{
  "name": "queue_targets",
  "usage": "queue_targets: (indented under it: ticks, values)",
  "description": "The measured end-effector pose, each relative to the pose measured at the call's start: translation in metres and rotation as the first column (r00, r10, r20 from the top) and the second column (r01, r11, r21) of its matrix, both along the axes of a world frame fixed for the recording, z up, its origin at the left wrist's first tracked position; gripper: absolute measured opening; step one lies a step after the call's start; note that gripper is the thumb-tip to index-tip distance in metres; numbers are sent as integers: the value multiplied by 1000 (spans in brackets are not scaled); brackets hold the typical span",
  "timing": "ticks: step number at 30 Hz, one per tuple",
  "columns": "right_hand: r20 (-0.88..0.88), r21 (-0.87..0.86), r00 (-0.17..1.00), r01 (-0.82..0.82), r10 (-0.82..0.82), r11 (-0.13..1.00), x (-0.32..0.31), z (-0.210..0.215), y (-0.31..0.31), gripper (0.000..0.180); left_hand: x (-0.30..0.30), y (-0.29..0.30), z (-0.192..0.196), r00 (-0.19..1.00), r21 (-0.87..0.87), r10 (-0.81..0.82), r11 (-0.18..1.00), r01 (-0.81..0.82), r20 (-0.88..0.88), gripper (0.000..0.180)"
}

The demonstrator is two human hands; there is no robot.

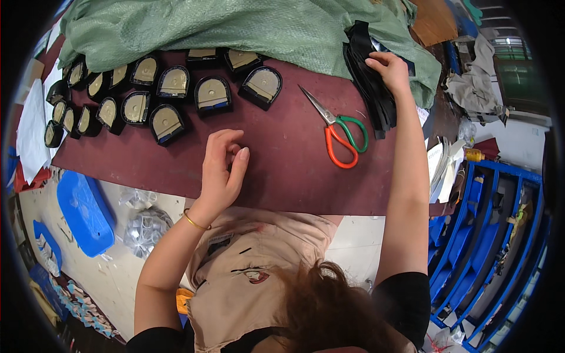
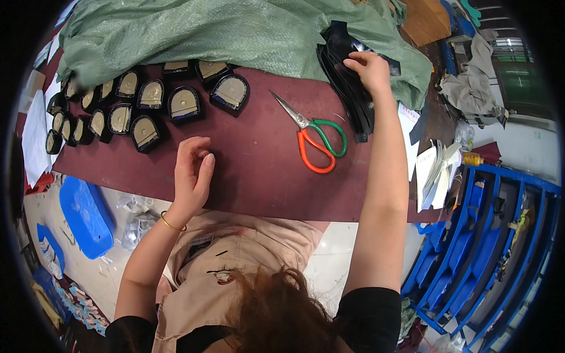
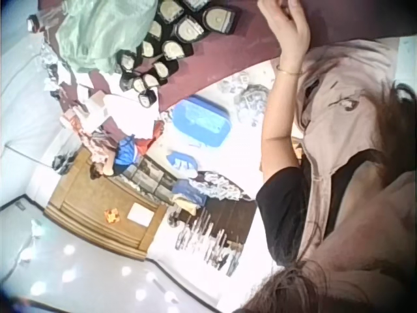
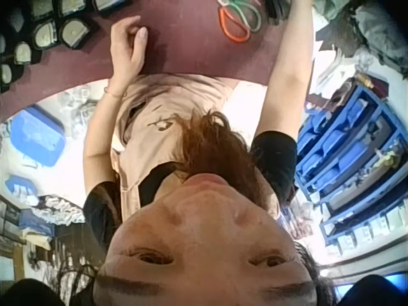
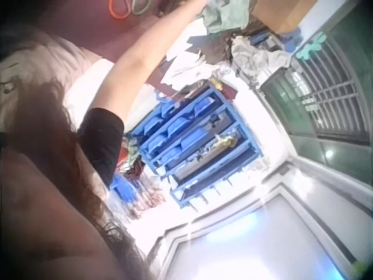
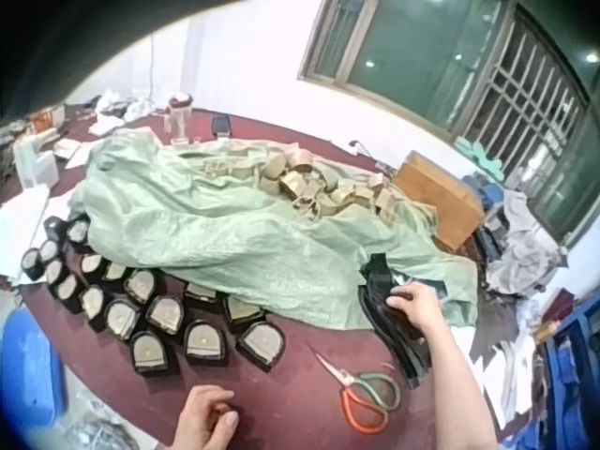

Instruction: The person is manually wrapping black material around plastic shoe heel/last components.

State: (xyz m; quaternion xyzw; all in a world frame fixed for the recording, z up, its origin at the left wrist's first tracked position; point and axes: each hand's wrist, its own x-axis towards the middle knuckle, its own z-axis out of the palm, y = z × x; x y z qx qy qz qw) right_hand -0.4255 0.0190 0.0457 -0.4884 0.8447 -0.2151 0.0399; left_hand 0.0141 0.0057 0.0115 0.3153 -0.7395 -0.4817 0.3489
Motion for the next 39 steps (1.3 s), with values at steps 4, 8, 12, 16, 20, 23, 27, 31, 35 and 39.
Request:
queue_targets:
  ticks: [4, 8, 12, 16, 20, 23, 27, 31, 35, 39]
  values:
    - [238, -22, 971, 23, -18, 999, -41, -19, 13, 28, -2, 3, 3, 1000, -6, -15, 1000, 15, 11, 28]
    - [680, -577, 712, 370, 176, 728, -31, -1, 34, 20, -7, 3, 4, 1000, 0, 5, 1000, -5, -27, 20]
    - [669, -403, 739, 271, 79, 874, 104, 49, 75, 18, -13, 24, 16, 997, 161, -63, 984, 71, -55, 15]
    - [713, -351, 671, 87, 205, 932, 220, 54, 114, 14, -62, 73, 26, 841, 491, -195, 736, 466, -505, 47]
    - [847, -279, 502, 143, 173, 950, 270, 39, 134, 40, -76, 53, 50, 900, 819, -21, 406, 405, -435, 43]
    - [809, -73, 587, 97, 3, 993, 269, 11, 168, 42, -51, 45, 48, 817, 828, 135, 126, 547, -561, 51]
    - [672, -254, 740, 278, -38, 926, 248, 29, 204, 35, -30, 24, 56, 802, 793, 171, 366, 488, -572, 57]
    - [71, -602, 941, -225, 332, 766, 303, 79, 146, 44, -37, 64, 68, 708, 753, 266, 148, 641, -654, 59]
    - [-177, 107, 973, -127, 145, 986, 269, 24, 139, 63, -16, 59, 79, 765, 812, 275, 157, 562, -583, 63]
    - [151, -528, 988, 72, 10, 846, 281, 40, 151, 57, -10, 62, 80, 757, 781, 224, 314, 540, -614, 63]
